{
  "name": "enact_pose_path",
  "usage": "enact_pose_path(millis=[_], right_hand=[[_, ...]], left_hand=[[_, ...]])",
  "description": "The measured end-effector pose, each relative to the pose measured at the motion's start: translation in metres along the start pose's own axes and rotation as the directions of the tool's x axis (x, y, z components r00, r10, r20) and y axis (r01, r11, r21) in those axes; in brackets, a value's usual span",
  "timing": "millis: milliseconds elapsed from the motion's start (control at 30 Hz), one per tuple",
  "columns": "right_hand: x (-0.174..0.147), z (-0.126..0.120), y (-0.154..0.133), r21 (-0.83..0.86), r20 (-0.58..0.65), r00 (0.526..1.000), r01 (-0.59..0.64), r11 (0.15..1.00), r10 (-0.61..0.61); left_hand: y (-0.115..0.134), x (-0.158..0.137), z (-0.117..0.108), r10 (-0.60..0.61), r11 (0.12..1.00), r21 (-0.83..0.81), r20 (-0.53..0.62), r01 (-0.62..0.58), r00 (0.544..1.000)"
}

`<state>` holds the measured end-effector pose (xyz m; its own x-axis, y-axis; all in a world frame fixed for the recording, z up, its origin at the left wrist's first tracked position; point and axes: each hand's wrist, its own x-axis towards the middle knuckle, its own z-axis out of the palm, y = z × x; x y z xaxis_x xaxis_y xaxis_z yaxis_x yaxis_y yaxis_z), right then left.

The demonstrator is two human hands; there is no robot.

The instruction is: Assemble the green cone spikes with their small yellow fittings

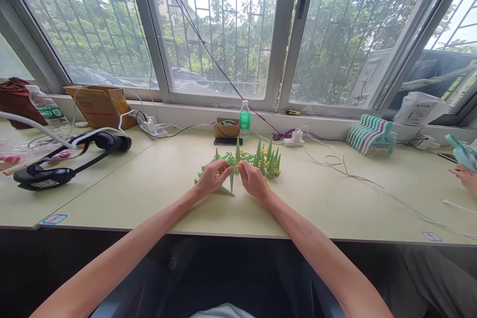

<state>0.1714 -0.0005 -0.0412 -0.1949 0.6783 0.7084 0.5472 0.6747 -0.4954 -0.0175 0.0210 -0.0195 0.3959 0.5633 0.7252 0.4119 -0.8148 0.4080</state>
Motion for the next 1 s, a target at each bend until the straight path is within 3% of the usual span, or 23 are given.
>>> enact_pose_path(millis=[1000], right_hand=[[-0.0004, -0.0008, -0.0001, -0.020, 0.019, 1.000, -0.009, 1.000, 0.010]], left_hand=[[0.0015, -0.0001, -0.0012, 0.017, 0.999, -0.040, -0.001, -0.017, 1.000]])
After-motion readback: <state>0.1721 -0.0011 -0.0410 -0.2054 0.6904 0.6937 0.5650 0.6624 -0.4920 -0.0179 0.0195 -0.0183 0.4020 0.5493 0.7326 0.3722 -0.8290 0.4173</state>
